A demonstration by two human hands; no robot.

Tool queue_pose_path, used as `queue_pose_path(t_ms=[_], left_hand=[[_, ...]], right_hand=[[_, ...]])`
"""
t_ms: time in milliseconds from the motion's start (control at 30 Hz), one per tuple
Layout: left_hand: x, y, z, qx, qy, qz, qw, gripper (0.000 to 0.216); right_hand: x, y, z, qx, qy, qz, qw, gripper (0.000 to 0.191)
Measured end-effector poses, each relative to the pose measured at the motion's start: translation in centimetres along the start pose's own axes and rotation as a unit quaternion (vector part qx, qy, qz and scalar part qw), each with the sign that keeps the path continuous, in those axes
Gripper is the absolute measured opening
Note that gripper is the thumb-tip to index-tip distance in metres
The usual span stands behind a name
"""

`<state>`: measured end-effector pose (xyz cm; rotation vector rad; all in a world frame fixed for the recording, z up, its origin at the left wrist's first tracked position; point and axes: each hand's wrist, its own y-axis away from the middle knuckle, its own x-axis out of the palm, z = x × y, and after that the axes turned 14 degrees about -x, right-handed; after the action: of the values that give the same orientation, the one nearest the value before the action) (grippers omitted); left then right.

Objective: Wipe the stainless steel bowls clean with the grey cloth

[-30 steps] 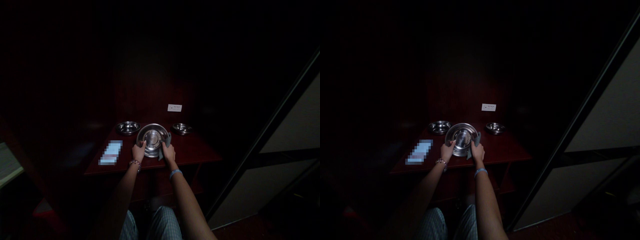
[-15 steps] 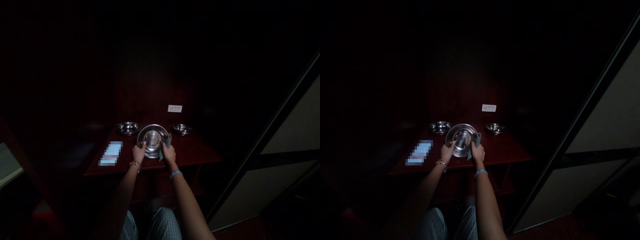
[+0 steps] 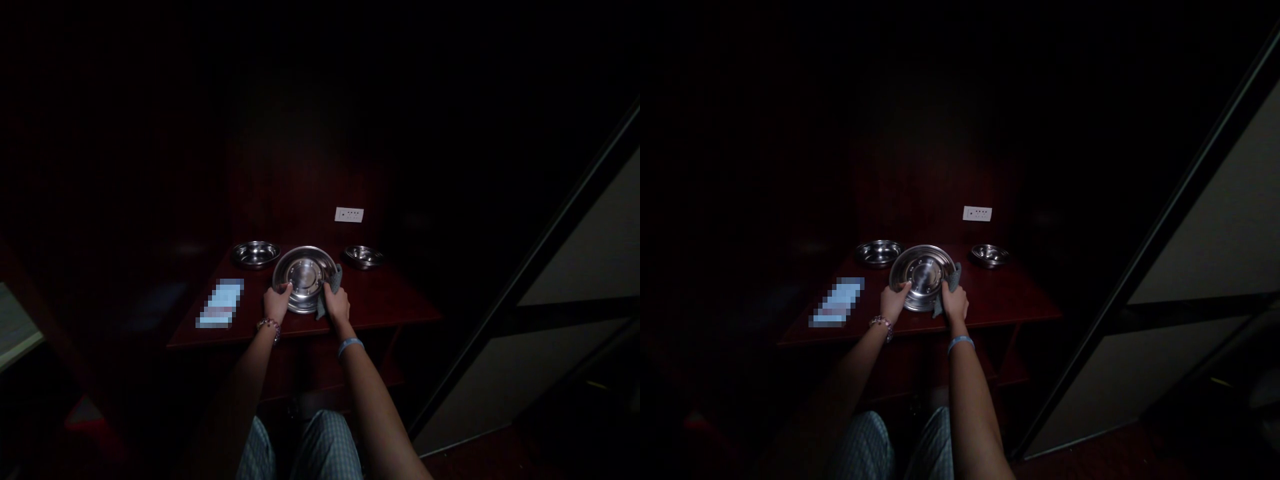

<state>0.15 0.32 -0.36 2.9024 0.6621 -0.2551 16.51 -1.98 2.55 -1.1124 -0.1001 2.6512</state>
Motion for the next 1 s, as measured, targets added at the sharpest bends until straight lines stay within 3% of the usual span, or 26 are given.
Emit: queue_pose_path(t_ms=[533,767,1000], left_hand=[[0.02,-0.13,0.13,0.029,-0.027,-0.013,0.999,0.023],[-0.05,0.10,-0.21,-0.005,-0.061,-0.029,0.998,0.035],[0.16,-0.38,0.41,-0.002,-0.037,-0.014,0.999,0.022]], right_hand=[[-0.14,0.17,0.15,-0.007,-0.013,0.002,1.000,0.058],[0.00,0.07,-0.02,-0.010,-0.003,0.002,1.000,0.058],[0.14,0.04,-0.17,-0.011,-0.002,-0.002,1.000,0.055]])
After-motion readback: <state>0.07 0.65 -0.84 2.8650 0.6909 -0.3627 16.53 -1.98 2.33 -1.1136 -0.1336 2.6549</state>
